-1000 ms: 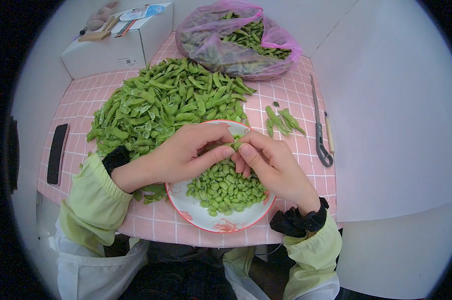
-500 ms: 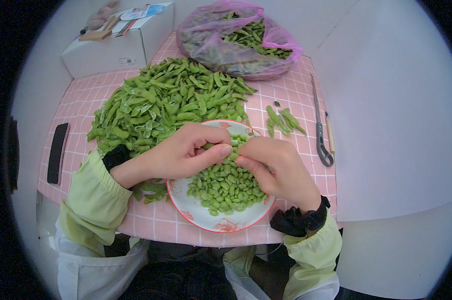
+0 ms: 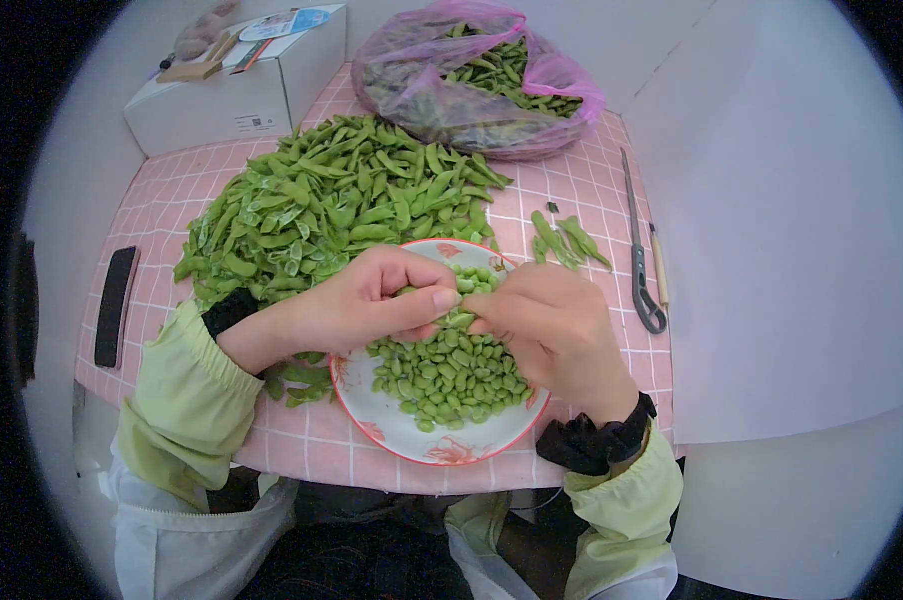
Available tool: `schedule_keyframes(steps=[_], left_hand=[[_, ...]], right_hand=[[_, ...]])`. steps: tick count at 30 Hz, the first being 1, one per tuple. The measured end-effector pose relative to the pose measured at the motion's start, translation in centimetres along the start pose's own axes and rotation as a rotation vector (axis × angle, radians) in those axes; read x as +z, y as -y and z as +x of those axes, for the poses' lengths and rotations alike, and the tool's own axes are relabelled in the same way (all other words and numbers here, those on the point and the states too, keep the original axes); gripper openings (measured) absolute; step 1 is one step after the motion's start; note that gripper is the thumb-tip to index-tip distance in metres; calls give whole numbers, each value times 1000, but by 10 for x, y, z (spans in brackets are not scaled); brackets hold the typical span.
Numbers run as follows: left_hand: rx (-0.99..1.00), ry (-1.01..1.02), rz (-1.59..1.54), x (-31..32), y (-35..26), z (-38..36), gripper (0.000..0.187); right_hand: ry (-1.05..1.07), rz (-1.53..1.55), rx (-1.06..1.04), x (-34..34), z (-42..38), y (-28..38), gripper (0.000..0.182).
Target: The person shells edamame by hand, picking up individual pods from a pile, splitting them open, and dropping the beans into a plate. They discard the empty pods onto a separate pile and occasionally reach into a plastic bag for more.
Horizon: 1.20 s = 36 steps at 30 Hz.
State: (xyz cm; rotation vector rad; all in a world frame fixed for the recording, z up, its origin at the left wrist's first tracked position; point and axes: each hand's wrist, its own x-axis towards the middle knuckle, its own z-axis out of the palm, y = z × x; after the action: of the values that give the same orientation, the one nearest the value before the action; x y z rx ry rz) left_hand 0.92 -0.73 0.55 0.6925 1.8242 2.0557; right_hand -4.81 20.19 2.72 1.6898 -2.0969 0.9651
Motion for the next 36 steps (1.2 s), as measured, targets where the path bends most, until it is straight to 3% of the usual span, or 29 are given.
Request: schedule_keyframes(steps=[3, 6, 12, 15, 24, 30, 33, 36], left_hand=[[-20, -42, 11, -1, 6, 1, 27], [-46, -61, 13, -3, 6, 1, 25], [-58, -123, -30, 0, 6, 4, 24], [-56, -99, -62, -2, 8, 4, 23], [-60, -69, -179, 1, 9, 6, 23], [-46, -52, -190, 1, 7, 6, 25], [-67, -66, -161, 2, 8, 6, 25], [-85, -53, -103, 2, 12, 6, 25]], right_hand=[[-54, 28, 55, 2, -2, 0, 21], [-123, 82, 237, 2, 1, 8, 23], [-102, 140, 195, 4, 2, 3, 31], [-90, 118, 105, 3, 2, -4, 27], [-65, 292, 321, 6, 2, -1, 19], [-60, 185, 137, 5, 2, -6, 20], [46, 264, 313, 2, 5, 4, 23], [100, 238, 311, 5, 3, 5, 24]])
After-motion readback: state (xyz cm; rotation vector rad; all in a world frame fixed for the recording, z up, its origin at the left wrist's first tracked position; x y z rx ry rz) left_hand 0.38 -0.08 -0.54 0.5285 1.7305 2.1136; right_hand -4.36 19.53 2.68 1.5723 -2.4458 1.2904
